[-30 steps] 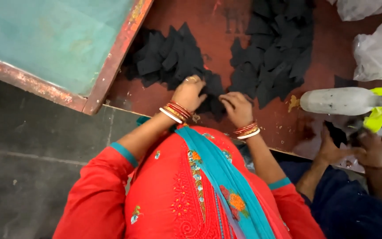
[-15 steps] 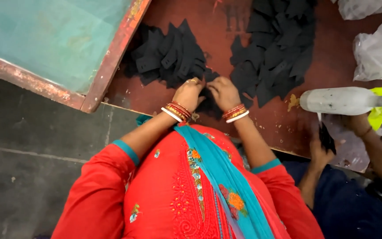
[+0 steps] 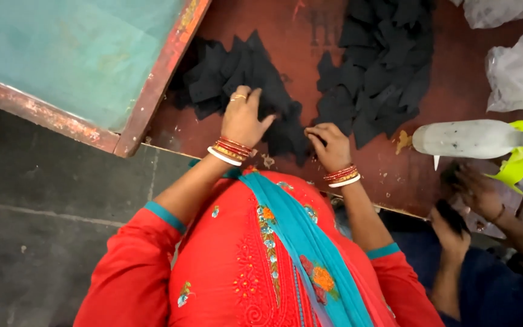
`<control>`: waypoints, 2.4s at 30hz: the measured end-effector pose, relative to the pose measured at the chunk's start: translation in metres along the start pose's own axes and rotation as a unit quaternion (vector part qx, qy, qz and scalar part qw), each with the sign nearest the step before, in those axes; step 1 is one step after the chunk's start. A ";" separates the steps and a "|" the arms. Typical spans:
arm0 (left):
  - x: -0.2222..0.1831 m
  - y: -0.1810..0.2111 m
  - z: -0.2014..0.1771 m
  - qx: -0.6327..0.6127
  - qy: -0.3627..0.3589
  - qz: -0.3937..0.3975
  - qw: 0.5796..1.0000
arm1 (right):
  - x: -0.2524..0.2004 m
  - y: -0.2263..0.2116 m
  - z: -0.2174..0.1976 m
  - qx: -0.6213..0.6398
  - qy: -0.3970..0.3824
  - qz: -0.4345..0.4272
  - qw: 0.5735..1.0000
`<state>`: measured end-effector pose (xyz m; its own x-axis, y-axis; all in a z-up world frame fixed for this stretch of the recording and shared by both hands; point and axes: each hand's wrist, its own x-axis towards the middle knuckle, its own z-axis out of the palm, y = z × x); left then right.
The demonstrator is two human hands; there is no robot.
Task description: Organizing and sorting small black fabric pieces on a workbench, occasionally using a screen printing frame.
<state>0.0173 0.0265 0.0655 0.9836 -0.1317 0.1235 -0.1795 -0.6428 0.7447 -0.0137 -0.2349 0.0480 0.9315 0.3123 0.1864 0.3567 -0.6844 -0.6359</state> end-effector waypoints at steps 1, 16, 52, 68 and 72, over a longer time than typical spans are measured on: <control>0.001 0.001 -0.004 0.014 0.022 -0.005 1.000 | 0.000 0.003 0.001 -0.005 0.005 0.003 1.000; -0.021 -0.030 0.071 0.020 -0.081 0.069 0.994 | 0.004 0.014 0.038 -0.092 -0.054 -0.123 0.987; -0.026 -0.020 0.071 -0.033 -0.140 0.183 0.972 | -0.056 -0.004 0.018 -0.049 -0.036 -0.022 0.998; -0.033 -0.024 0.065 0.013 -0.183 0.185 0.965 | -0.029 0.000 0.031 -0.041 0.005 -0.004 0.999; -0.040 -0.025 0.069 0.008 -0.170 0.165 0.972 | -0.034 -0.001 0.034 -0.067 -0.002 -0.019 0.998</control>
<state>-0.0185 -0.0046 -0.0034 0.8101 -0.5722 0.1279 -0.4868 -0.5348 0.6906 -0.0482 -0.2226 0.0165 0.9172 0.3419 0.2046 0.3977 -0.7539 -0.5229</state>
